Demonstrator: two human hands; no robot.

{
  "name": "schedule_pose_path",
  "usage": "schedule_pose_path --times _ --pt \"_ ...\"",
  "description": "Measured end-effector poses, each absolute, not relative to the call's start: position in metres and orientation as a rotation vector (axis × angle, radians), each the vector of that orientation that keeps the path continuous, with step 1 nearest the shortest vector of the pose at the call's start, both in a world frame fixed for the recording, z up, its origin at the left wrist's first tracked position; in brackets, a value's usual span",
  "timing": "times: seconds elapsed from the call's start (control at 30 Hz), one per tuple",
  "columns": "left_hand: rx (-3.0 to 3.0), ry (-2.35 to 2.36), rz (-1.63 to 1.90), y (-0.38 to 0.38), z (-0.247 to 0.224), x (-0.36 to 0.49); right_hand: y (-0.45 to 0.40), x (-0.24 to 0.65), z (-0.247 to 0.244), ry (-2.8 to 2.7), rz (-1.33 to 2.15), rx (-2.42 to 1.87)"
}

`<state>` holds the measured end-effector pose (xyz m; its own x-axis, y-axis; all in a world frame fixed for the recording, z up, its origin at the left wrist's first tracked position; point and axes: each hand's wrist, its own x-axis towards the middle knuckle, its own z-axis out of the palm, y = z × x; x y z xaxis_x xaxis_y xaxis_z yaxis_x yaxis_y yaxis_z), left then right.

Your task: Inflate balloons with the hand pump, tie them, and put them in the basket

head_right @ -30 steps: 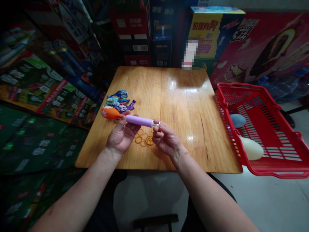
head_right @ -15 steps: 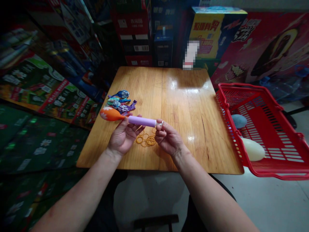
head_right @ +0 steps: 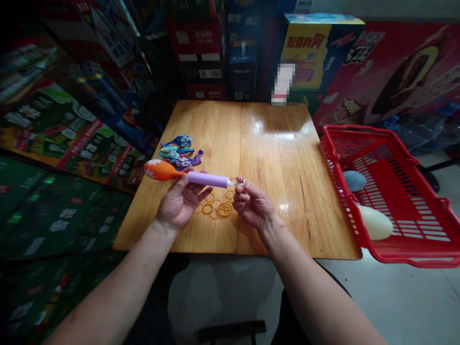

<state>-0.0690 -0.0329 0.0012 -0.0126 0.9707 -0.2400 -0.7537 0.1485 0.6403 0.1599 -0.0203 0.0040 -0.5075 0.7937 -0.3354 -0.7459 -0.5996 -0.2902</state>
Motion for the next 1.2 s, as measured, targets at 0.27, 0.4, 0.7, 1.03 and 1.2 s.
schedule_pose_path --times 0.27,0.4,0.7,1.03,1.2 --pt "0.345 0.743 1.416 -0.033 0.000 -0.057 -0.024 0.151 -0.001 -0.040 2.168 -0.570" --pt "0.300 0.767 1.430 -0.030 -0.003 -0.058 -0.024 0.146 -0.003 0.004 2.158 -0.557" --pt "0.300 0.783 1.448 -0.028 -0.001 -0.066 -0.021 0.150 0.001 -0.005 2.171 -0.569" --pt "0.366 0.781 1.480 -0.031 0.007 -0.078 -0.022 0.160 0.006 -0.096 2.131 -0.541" --pt "0.349 0.767 1.436 -0.038 -0.002 -0.056 -0.023 0.147 -0.003 0.018 2.172 -0.543"
